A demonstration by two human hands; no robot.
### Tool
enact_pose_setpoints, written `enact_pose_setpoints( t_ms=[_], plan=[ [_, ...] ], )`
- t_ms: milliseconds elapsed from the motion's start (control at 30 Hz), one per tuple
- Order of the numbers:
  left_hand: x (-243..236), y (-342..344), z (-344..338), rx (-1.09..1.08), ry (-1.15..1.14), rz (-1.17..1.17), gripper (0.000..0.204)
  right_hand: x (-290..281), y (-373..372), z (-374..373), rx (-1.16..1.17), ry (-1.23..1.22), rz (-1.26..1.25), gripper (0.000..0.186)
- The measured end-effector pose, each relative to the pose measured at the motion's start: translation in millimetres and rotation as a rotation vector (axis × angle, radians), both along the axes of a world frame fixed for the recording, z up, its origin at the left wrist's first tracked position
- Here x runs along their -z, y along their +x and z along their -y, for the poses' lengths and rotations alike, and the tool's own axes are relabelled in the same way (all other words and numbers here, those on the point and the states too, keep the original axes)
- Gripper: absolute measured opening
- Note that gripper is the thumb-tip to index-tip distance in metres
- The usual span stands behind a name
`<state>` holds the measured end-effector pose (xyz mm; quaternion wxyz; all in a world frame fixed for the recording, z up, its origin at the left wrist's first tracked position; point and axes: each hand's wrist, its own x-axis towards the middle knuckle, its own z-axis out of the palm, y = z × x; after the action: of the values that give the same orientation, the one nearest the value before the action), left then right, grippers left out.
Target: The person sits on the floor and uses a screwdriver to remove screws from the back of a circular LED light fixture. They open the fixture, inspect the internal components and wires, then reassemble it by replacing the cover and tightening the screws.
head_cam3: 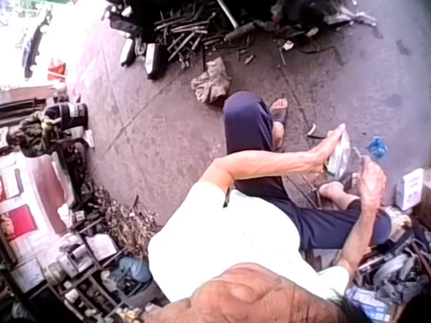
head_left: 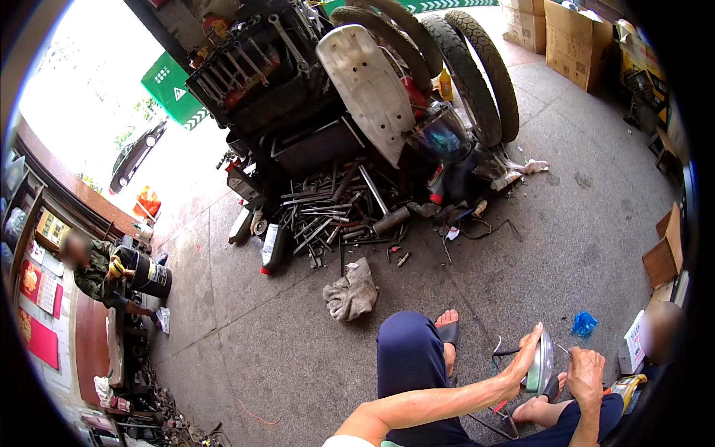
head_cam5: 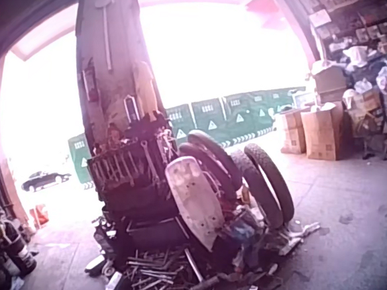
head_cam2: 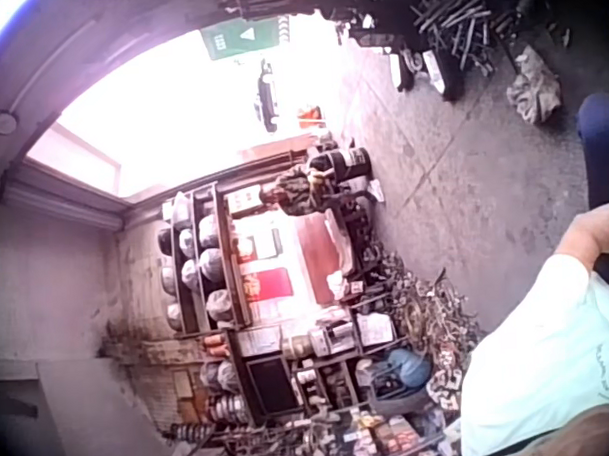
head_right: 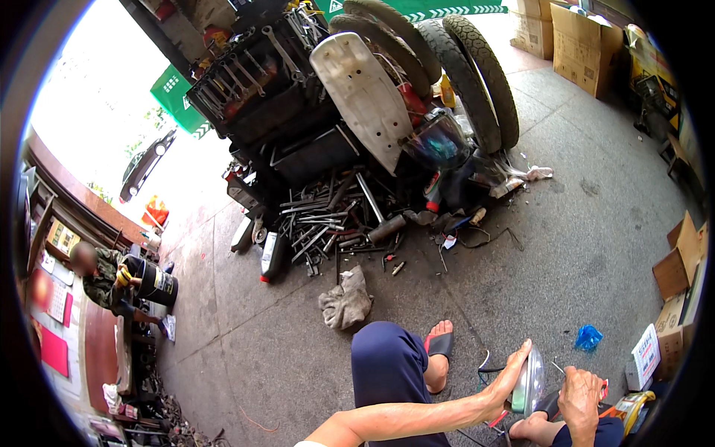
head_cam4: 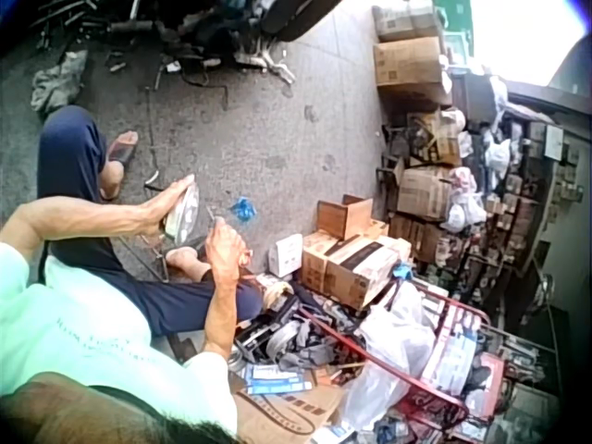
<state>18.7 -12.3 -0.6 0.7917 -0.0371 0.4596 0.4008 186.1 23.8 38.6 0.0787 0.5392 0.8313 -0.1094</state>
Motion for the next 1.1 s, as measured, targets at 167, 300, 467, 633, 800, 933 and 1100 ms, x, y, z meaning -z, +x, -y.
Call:
enact_pose_setpoints(
  t_ms=[167, 300, 467, 633, 800, 933, 1100],
  plan=[
    [10.6, 2.6, -0.7, 0.005, -0.017, 0.01, 0.084, 7.3, 3.3, 1.1, -0.015, 0.073, -0.008, 0.009],
    [12.0, 2.7, -0.9, -0.012, -0.01, 0.02, 0.083, 12.1, 8.0, 3.8, -0.047, 0.161, -0.081, 0.009],
    [7.4, 2.8, -2.6, -0.008, -0.008, -0.023, 0.082, 19.1, 13.5, 4.1, -0.035, 0.172, -0.056, 0.008],
    [7.4, 0.6, 0.0, 0.004, 0.003, -0.047, 0.084, 22.2, 13.1, 7.7, -0.059, 0.206, -0.123, 0.007],
    [15.5, 0.0, 1.7, -0.013, 0.017, -0.046, 0.083, 19.2, 8.7, 10.8, -0.083, 0.196, -0.086, 0.008],
    [9.1, 0.9, -9.5, -0.023, -0.004, 0.067, 0.063, 16.7, 17.3, 8.1, -0.102, 0.211, -0.071, 0.013],
    [-19.8, -23.1, -19.8, -0.272, 0.045, 0.139, 0.066, -12.2, -1.1, -10.9, -0.044, 0.192, -0.174, 0.022]
  ],
)
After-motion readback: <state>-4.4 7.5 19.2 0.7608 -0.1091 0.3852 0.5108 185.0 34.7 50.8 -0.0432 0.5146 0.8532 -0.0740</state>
